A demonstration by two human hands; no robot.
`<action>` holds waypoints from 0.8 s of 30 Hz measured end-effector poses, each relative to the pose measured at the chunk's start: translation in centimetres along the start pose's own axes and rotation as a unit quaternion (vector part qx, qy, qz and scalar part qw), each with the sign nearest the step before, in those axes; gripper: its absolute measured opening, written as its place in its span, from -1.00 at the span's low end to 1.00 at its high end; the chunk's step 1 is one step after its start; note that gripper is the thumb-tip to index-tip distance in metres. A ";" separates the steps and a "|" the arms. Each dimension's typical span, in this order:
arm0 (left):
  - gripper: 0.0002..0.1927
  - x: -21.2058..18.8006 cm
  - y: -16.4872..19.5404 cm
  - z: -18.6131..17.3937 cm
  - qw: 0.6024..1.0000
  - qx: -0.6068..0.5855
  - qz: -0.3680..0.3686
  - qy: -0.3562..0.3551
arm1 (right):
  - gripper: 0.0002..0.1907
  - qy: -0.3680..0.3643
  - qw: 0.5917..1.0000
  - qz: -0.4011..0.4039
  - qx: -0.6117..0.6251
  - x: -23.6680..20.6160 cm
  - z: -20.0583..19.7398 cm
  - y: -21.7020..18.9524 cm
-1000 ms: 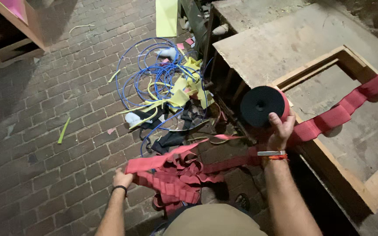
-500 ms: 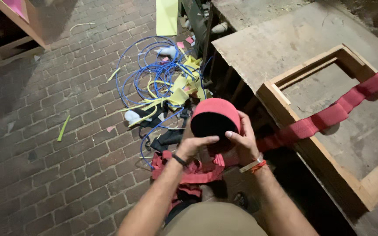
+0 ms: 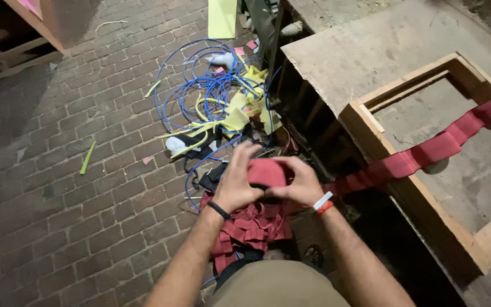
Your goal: The person unrolls a red strap from a roll, lays it across a wooden frame, and secures it using a pneumatic staple gun. They repeat this process for multiple straps, cutting excess length with scissors and stapling each strap in place.
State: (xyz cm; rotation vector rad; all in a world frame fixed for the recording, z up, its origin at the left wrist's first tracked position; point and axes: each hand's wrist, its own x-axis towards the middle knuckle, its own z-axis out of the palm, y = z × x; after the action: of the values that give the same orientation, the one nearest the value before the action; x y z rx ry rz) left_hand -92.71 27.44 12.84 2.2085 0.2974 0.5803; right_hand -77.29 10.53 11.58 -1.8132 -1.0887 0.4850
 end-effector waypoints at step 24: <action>-0.74 -4.8 -14.0 -3.4 0.874 -0.364 -0.293 -0.134 | -0.29 0.527 0.611 -0.120 0.578 -10.7 -21.1 12.0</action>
State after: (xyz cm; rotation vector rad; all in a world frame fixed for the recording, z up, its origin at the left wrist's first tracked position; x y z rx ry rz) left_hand -98.81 36.75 2.53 1.3361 0.4826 0.0148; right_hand -62.38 -11.33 10.18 -0.4700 0.0008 -0.1370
